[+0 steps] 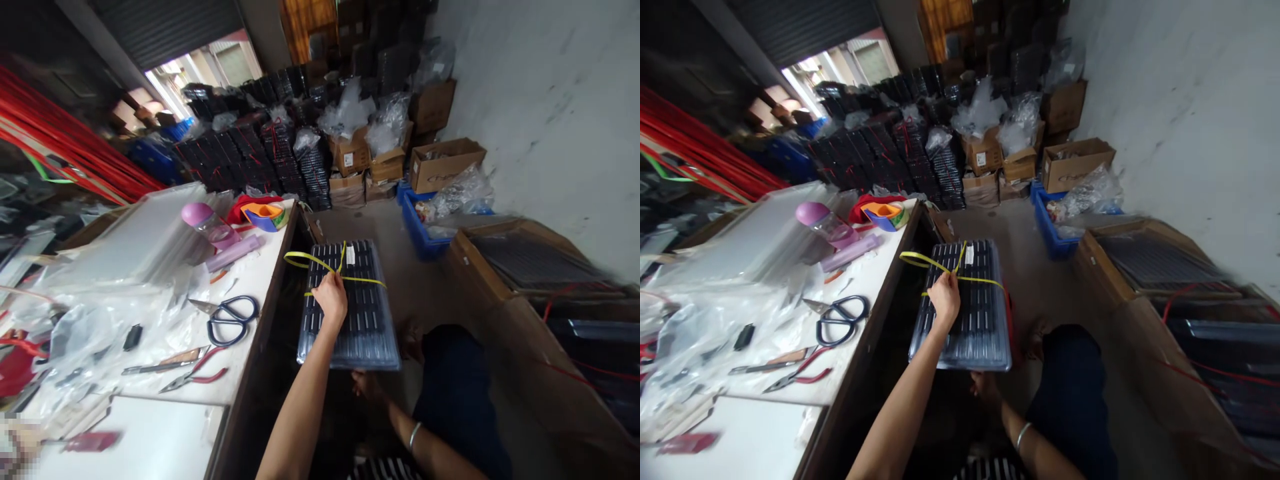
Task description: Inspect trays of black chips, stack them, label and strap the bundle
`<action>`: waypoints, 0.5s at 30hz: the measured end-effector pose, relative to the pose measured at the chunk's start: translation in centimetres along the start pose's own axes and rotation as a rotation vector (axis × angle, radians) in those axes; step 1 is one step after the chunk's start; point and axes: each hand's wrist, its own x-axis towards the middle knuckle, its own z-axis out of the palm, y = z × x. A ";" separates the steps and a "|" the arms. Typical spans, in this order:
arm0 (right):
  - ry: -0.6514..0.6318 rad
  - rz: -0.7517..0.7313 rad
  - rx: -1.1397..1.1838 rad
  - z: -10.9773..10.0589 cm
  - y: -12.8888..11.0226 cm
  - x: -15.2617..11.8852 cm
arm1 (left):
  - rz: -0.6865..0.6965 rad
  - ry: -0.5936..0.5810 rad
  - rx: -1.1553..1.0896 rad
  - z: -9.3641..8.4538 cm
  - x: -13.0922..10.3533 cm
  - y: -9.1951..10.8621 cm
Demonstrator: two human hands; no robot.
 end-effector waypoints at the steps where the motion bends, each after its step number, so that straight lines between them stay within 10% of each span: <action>1: 0.002 0.031 -0.027 0.1 0.7 0.3 | -0.009 -0.004 0.013 0.2 0.2 0.1; 15: 0.011 0.035 -0.147 -0.3 2.5 0.4 | -0.045 0.030 -0.120 0.6 1.2 0.2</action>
